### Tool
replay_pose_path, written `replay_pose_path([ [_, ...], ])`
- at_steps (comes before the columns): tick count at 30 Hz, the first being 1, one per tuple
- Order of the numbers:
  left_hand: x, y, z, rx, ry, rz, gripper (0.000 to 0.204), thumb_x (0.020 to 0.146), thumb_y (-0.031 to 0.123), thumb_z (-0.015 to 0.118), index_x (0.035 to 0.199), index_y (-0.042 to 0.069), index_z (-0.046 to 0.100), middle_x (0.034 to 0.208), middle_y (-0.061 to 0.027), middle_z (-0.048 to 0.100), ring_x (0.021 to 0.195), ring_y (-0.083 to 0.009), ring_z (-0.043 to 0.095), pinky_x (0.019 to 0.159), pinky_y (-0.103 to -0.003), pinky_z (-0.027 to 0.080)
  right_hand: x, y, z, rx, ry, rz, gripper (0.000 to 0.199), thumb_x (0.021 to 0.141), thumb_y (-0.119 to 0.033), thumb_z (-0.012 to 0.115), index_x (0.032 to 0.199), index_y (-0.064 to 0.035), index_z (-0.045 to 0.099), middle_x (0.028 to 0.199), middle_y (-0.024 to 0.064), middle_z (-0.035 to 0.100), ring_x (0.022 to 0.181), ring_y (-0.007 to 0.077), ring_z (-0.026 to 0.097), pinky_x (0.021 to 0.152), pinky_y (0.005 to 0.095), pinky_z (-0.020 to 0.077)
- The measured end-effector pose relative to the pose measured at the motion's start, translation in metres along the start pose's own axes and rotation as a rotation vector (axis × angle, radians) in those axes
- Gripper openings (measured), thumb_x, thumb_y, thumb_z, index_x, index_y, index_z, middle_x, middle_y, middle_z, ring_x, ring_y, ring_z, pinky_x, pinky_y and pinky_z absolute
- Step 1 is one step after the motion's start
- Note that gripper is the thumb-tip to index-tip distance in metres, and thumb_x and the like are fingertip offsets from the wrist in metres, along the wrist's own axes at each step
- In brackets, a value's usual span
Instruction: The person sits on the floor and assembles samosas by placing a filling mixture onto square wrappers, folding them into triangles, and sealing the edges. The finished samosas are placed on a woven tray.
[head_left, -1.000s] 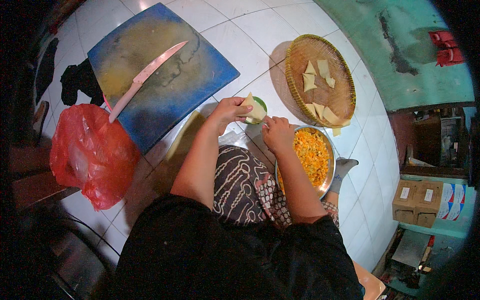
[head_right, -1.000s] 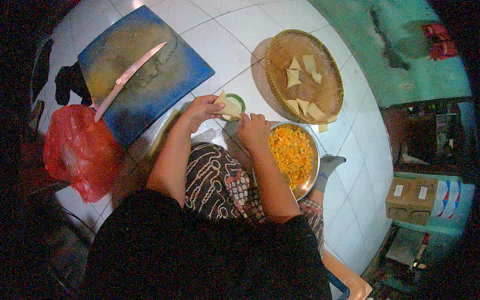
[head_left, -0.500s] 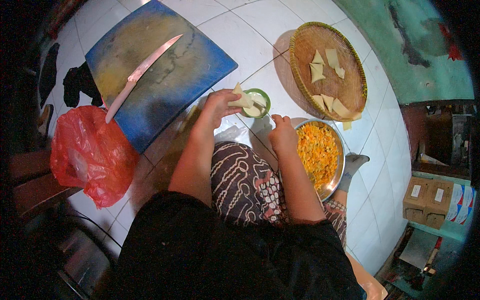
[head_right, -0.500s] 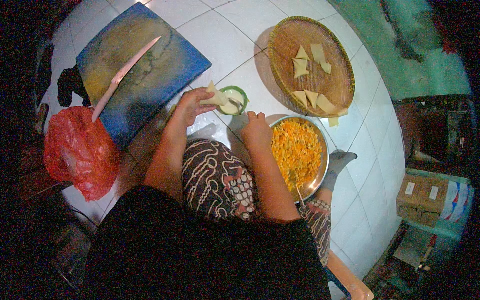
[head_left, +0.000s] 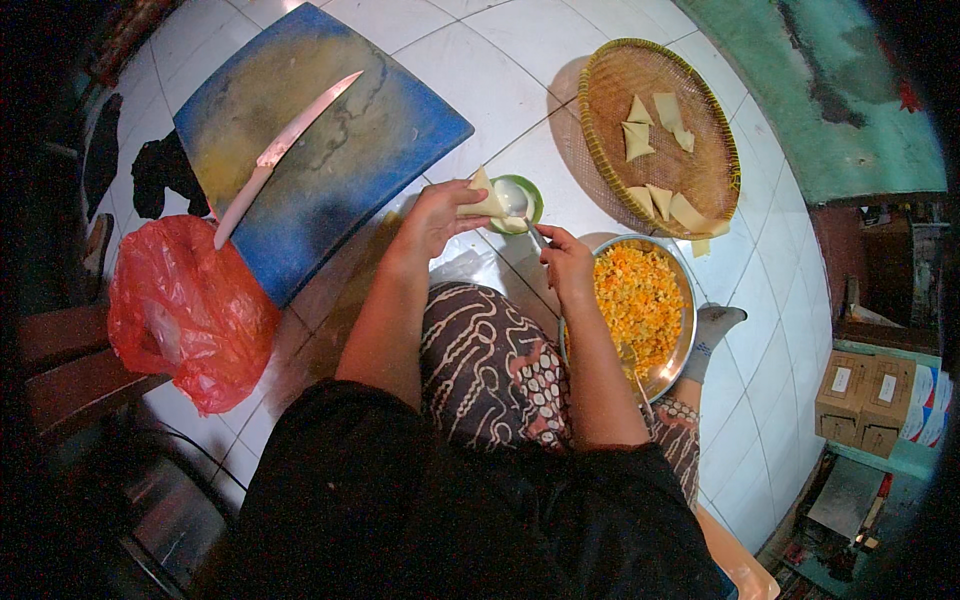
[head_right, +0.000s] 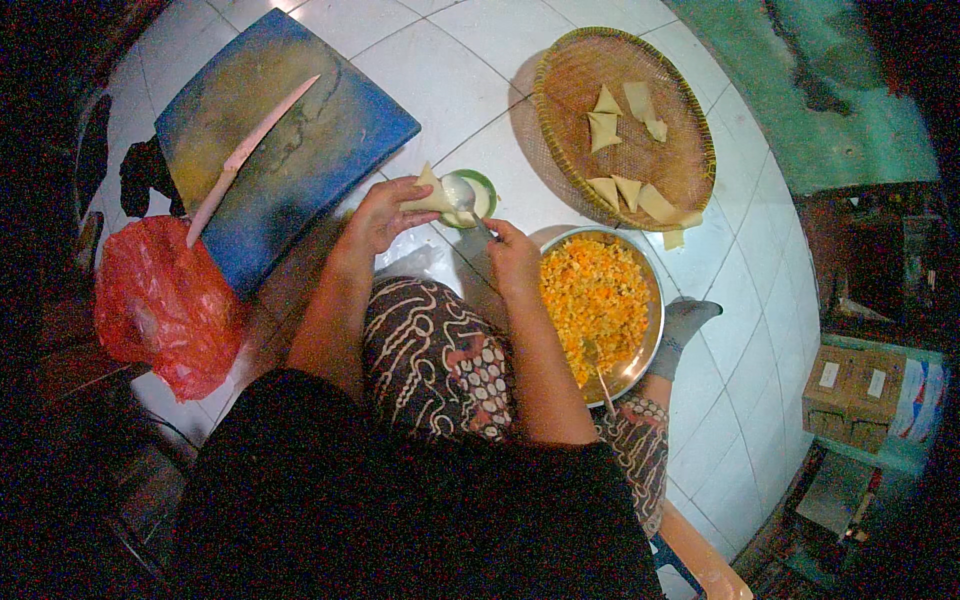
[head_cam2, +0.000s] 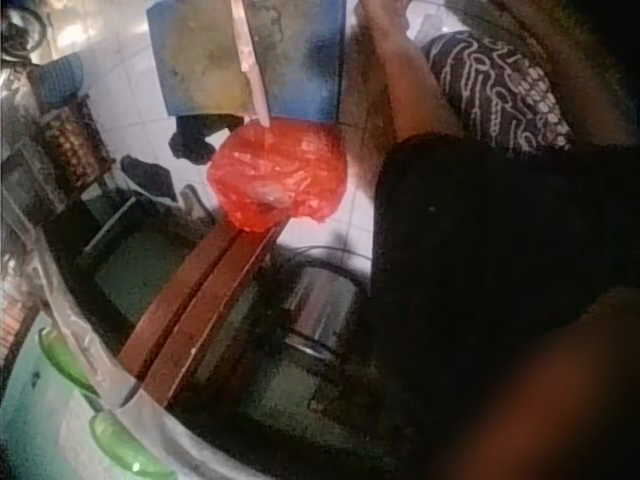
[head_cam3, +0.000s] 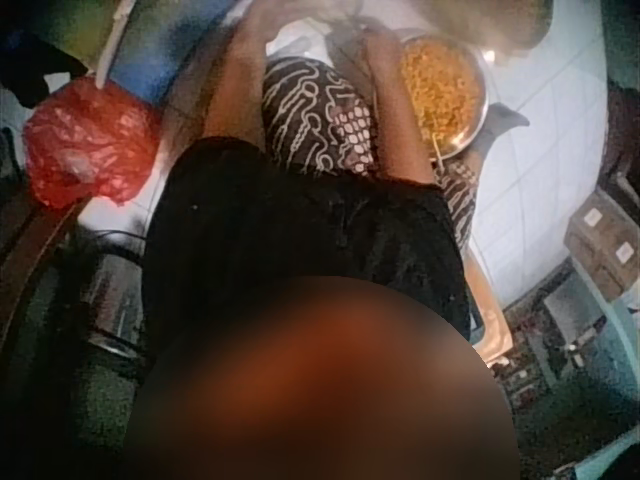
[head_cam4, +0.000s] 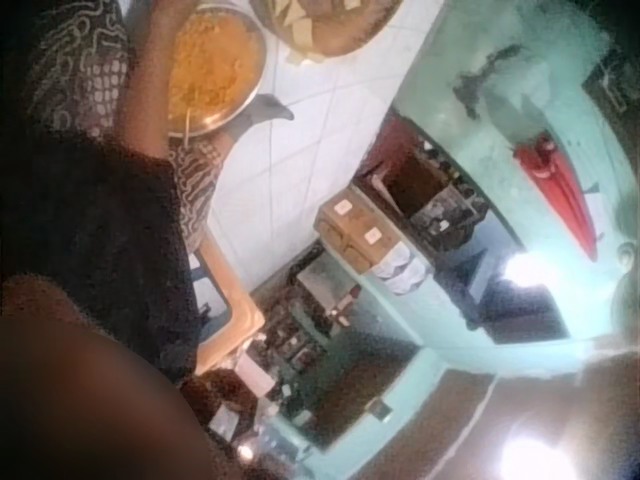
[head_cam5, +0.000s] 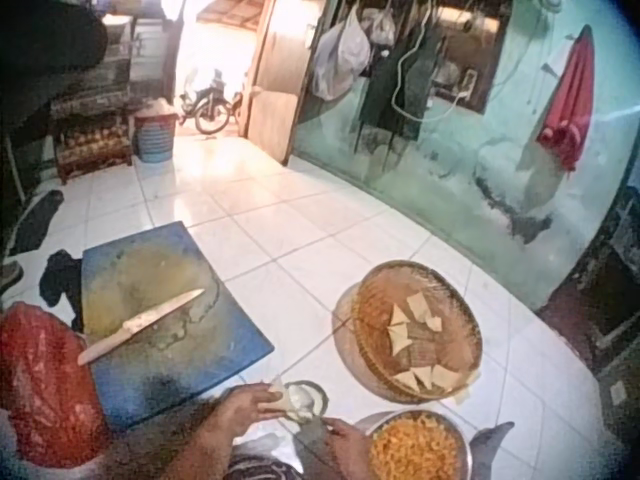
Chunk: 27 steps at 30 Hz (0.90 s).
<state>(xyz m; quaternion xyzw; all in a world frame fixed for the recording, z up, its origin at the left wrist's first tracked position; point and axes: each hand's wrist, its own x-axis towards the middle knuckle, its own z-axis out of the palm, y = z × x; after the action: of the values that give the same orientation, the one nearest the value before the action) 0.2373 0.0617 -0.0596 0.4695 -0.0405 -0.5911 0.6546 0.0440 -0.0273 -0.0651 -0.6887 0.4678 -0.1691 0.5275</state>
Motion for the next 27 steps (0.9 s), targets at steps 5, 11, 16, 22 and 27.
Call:
replay_pose_path([
  [5,0.000,0.000,0.005,-0.032,0.024,0.008,0.031,0.078,0.011,0.061,0.102,-0.005,0.050,0.099,-0.0151,0.056,0.091,-0.0250,0.059,0.077,-0.034,0.053,0.000,-0.002,-0.003,0.060,0.008,0.071,0.041,0.068,0.004,0.048,0.104,-0.0063,0.062,0.061,0.0010,0.051,0.039,0.0072,0.038,0.033,0.0206,0.0294],
  [11,0.003,-0.001,0.003,-0.075,-0.044,0.005,0.032,0.080,0.012,0.060,0.104,-0.006,0.049,0.099,-0.0152,0.056,0.091,-0.0251,0.059,0.077,-0.034,0.054,-0.002,-0.010,-0.005,0.109,-0.001,0.150,0.037,0.070,0.003,0.048,0.103,-0.0049,0.062,0.059,0.0000,0.048,0.038,0.0070,0.037,0.033,0.0201,0.0272],
  [16,0.005,-0.002,-0.001,-0.234,-0.231,0.038,0.036,0.082,0.014,0.058,0.111,-0.006,0.047,0.107,-0.0180,0.055,0.098,-0.0269,0.057,0.083,-0.036,0.051,-0.010,-0.026,-0.006,0.441,-0.102,0.379,0.032,0.074,-0.001,0.047,0.104,-0.0043,0.056,0.058,0.0004,0.049,0.037,0.0079,0.036,0.032,0.0202,0.0236],
  [22,0.004,-0.002,-0.001,-0.244,-0.284,0.043,0.038,0.083,0.015,0.057,0.114,-0.006,0.047,0.110,-0.0182,0.055,0.100,-0.0275,0.056,0.085,-0.036,0.050,-0.012,-0.041,-0.012,0.655,-0.160,0.505,0.029,0.077,-0.003,0.045,0.105,-0.0039,0.053,0.057,0.0002,0.048,0.036,0.0083,0.035,0.032,0.0199,0.0238],
  [27,0.000,0.001,0.001,-0.168,-0.260,0.037,0.038,0.083,0.016,0.056,0.114,-0.006,0.047,0.108,-0.0168,0.056,0.098,-0.0262,0.057,0.084,-0.035,0.050,-0.004,-0.024,-0.010,0.395,-0.165,0.413,0.033,0.075,-0.005,0.049,0.107,-0.0035,0.055,0.061,0.0017,0.052,0.039,0.0099,0.041,0.034,0.0215,0.0291],
])
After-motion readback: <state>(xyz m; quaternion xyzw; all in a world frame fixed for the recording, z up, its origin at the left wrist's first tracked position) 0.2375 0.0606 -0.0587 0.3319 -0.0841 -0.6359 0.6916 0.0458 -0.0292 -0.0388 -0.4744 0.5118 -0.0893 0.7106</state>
